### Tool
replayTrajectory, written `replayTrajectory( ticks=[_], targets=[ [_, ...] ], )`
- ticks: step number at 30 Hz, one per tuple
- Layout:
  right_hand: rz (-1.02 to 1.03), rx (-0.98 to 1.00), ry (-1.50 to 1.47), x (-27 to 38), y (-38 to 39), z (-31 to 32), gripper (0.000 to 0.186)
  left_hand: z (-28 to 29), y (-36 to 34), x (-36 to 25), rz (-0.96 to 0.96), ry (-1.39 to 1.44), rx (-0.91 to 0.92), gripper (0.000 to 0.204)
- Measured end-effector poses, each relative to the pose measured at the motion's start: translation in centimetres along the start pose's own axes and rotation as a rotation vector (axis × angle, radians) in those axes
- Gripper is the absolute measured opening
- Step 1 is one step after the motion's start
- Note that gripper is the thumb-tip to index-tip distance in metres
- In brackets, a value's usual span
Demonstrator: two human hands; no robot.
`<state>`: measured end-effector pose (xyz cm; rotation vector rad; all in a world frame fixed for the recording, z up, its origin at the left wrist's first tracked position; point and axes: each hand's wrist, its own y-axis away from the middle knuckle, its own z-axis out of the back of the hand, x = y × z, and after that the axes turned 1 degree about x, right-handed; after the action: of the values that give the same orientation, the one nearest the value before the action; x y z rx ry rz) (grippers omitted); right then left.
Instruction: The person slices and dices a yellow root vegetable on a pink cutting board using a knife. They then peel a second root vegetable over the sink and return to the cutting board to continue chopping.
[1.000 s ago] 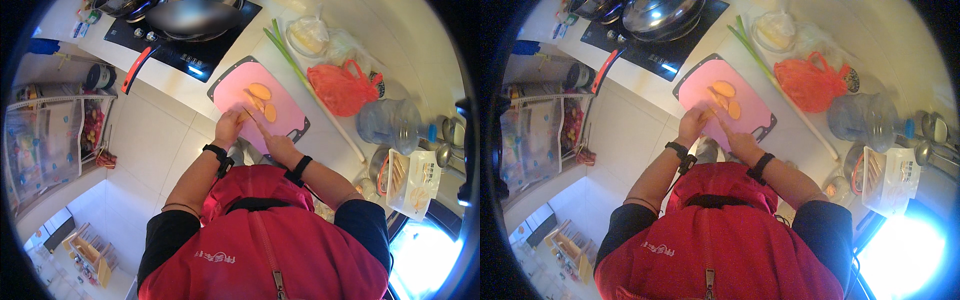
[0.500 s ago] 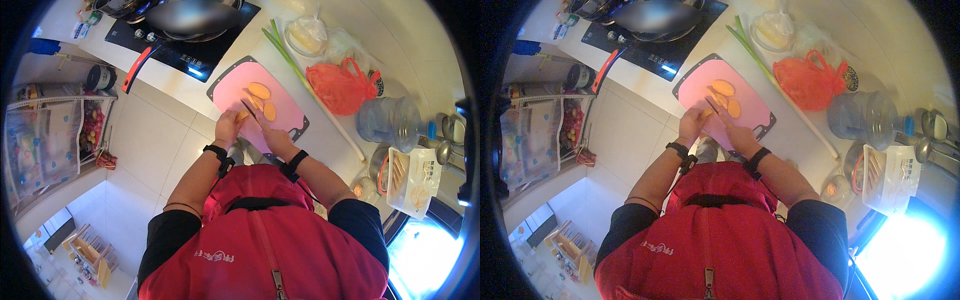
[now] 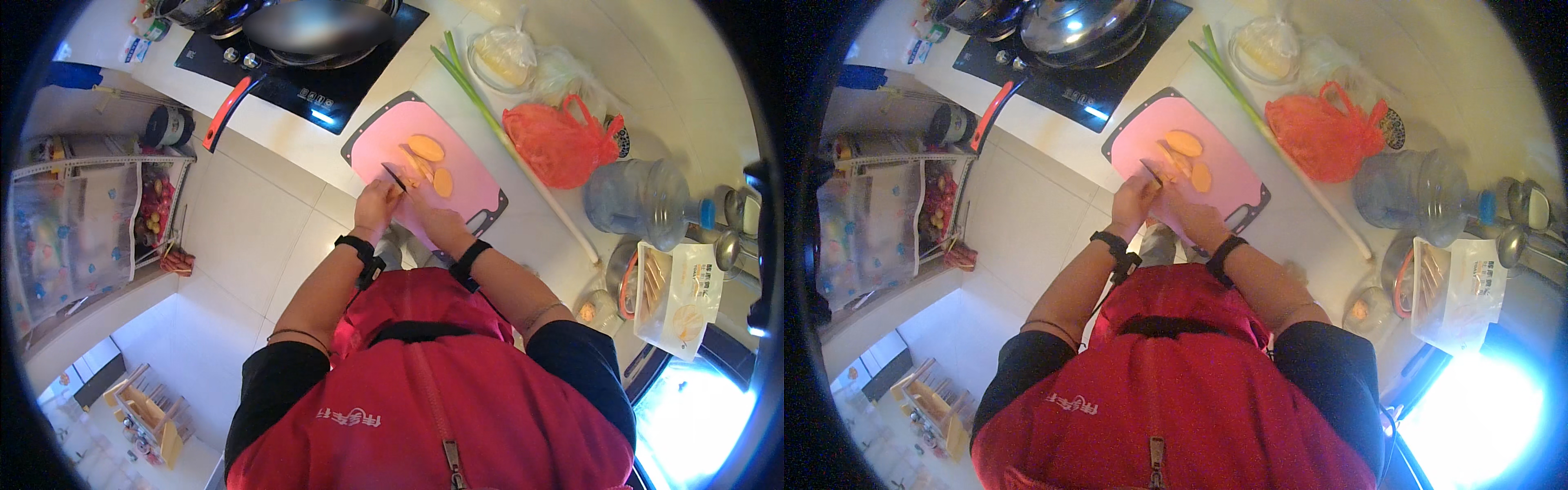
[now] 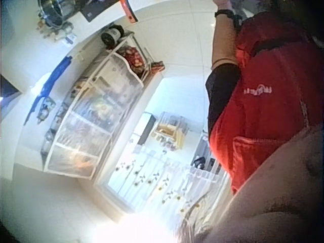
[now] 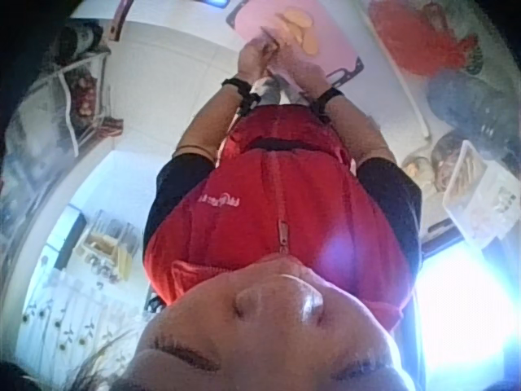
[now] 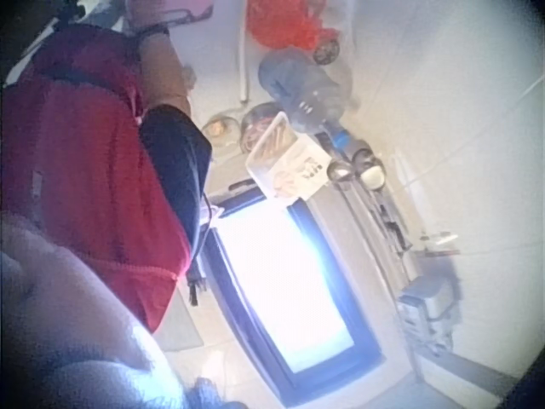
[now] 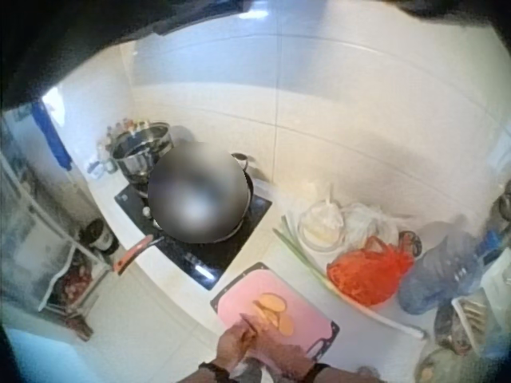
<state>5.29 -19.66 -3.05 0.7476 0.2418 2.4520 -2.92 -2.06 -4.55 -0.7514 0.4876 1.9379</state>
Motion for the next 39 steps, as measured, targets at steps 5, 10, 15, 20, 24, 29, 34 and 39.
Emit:
replayTrajectory(
  ticks=[5,10,15,20,24,29,34,39],
  targets=[
    [-0.088,0.167,-0.059,-0.6,1.2,1.9,0.066,0.1,0.6,-0.7,0.047,0.096,-0.044,0.022],
    [-0.032,0.113,0.069,2.0,2.7,3.6,0.068,0.5,1.1,-0.2,0.074,0.136,-0.070,0.025],
    [0.036,0.171,0.160,2.3,3.4,4.2,0.073,-0.1,1.1,0.6,-0.022,0.079,-0.075,0.022],
    [0.041,0.085,0.025,2.0,2.0,1.7,0.073,-0.3,1.1,0.7,-0.022,0.085,-0.078,0.017],
    [-0.020,0.120,-0.011,0.9,0.7,0.9,0.064,0.0,1.4,0.6,-0.019,0.107,-0.095,0.019],
    [0.011,0.126,-0.012,0.5,0.8,2.6,0.066,0.0,2.2,0.5,0.081,0.259,-0.112,0.022],
    [0.073,0.147,0.182,2.2,2.6,3.8,0.066,0.0,2.0,1.1,0.018,0.210,-0.092,0.019],
    [0.098,0.135,0.157,2.1,3.0,3.9,0.068,-0.3,2.0,1.4,0.000,0.199,-0.091,0.014]
  ],
)
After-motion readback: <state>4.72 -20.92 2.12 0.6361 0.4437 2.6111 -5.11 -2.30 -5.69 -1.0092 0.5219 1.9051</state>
